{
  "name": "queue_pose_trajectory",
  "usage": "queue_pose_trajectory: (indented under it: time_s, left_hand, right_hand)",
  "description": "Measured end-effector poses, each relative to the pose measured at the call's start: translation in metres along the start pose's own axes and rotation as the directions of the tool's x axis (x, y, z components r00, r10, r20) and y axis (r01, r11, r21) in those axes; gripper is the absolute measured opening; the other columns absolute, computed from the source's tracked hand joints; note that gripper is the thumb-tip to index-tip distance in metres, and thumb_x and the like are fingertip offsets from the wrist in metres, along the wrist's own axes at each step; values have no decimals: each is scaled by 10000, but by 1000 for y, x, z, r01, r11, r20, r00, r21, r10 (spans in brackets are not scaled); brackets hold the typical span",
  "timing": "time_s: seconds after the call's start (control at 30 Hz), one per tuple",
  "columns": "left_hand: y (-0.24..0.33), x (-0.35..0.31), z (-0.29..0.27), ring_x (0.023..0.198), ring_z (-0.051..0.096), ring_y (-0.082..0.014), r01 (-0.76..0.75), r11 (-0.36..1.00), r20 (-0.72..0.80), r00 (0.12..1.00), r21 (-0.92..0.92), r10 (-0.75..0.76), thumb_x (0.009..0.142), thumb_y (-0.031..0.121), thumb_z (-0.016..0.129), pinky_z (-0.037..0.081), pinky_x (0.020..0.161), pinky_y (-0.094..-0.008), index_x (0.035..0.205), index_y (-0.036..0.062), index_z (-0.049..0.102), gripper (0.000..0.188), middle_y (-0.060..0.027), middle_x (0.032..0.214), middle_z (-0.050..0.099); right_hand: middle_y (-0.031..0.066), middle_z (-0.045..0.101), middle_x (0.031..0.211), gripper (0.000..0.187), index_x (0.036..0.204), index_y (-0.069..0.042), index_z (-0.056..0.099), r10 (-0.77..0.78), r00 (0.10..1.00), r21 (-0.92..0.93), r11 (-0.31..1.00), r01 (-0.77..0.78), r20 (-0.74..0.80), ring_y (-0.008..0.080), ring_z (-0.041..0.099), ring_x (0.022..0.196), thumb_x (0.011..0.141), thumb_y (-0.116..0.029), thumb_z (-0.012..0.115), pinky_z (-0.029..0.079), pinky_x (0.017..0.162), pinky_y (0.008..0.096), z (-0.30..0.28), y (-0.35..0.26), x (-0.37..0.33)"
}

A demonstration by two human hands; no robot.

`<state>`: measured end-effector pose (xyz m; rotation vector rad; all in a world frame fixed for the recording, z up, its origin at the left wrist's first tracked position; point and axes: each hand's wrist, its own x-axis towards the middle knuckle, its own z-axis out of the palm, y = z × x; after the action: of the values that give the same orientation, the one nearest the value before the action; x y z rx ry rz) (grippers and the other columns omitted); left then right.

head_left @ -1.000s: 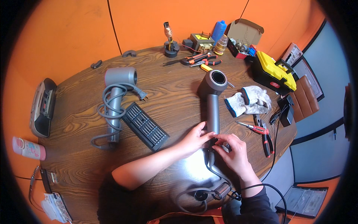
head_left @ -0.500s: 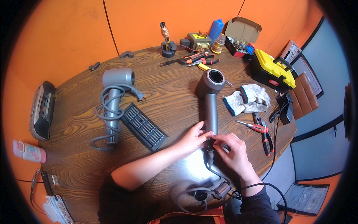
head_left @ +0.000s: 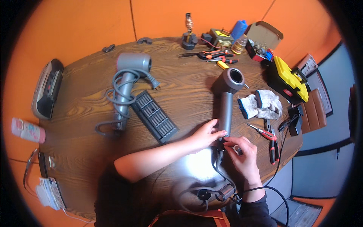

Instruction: The person uses a screwdriver to remove screws from the base and handle of a hairdryer. They detach the lower housing and set it aside on the table.

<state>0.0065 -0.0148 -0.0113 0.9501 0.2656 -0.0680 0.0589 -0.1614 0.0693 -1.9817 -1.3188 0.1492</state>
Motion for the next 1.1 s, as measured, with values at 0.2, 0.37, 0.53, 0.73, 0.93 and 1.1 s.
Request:
queue_pose_trajectory:
  time_s: [0.2, 0.37, 0.53, 0.73, 0.93, 1.1]
  left_hand:
    - [0, -1, 2, 708, 564, -124, -60, 997, 4, 998, -40, 60, 850, 215, 572, 464, 560, -252, 1240, 10, 292, 522, -95, 885, 589]
    - [-1, 4, -1, 729, 575, -134, -43, 983, 7, 999, 180, 43, 842, 210, 580, 475, 594, -258, 1189, 22, 332, 467, -90, 884, 590]
    - [-5, 5, 1, 757, 583, -146, -95, 995, 53, 994, 22, 94, 843, 197, 576, 481, 631, -255, 1144, 29, 371, 402, -95, 903, 581]
    - [-8, 10, 0, 641, 544, -122, -147, 985, 57, 988, 87, 142, 839, 200, 585, 423, 517, -248, 1120, 22, 396, 383, -78, 819, 580]
    - [-12, 10, 0, 609, 533, -116, -147, 987, 28, 989, 65, 146, 828, 223, 598, 414, 490, -254, 1164, 9, 379, 455, -85, 783, 569]
    - [-6, 8, -1, 823, 610, -191, -119, 989, 61, 992, 86, 114, 857, 177, 552, 514, 704, -323, 1226, 15, 287, 482, -113, 948, 570]
  right_hand:
    - [69, 637, 770, 304, 923, -40, 610, 134, 984, 41, 991, -130, -121, 163, 584, 673, 644, 67, 663, 439, 587, 247, -3, -6, 4]
    - [74, 613, 754, 304, 956, -49, 595, -93, 994, -166, 981, 101, 57, 213, 572, 676, 666, 17, 656, 455, 620, 299, -7, -23, 45]
    - [183, 599, 753, 208, 910, -36, 579, -65, 939, -156, 980, 124, 338, 350, 580, 750, 702, -23, 587, 462, 649, 389, 29, -32, 122]
    - [192, 607, 761, 173, 871, -4, 579, -115, 894, -123, 975, 185, 433, 325, 594, 748, 700, -28, 586, 466, 670, 373, 90, -12, 163]
    - [185, 603, 812, 292, 1019, 2, 504, -4, 974, -23, 1000, 9, 228, 280, 609, 772, 731, -22, 538, 472, 689, 341, 68, -13, 153]
    - [29, 552, 891, 441, 1179, -42, 460, 249, 942, 407, 855, -322, 223, 16, 409, 632, 744, 22, 426, 249, 463, 133, 12, -7, 129]
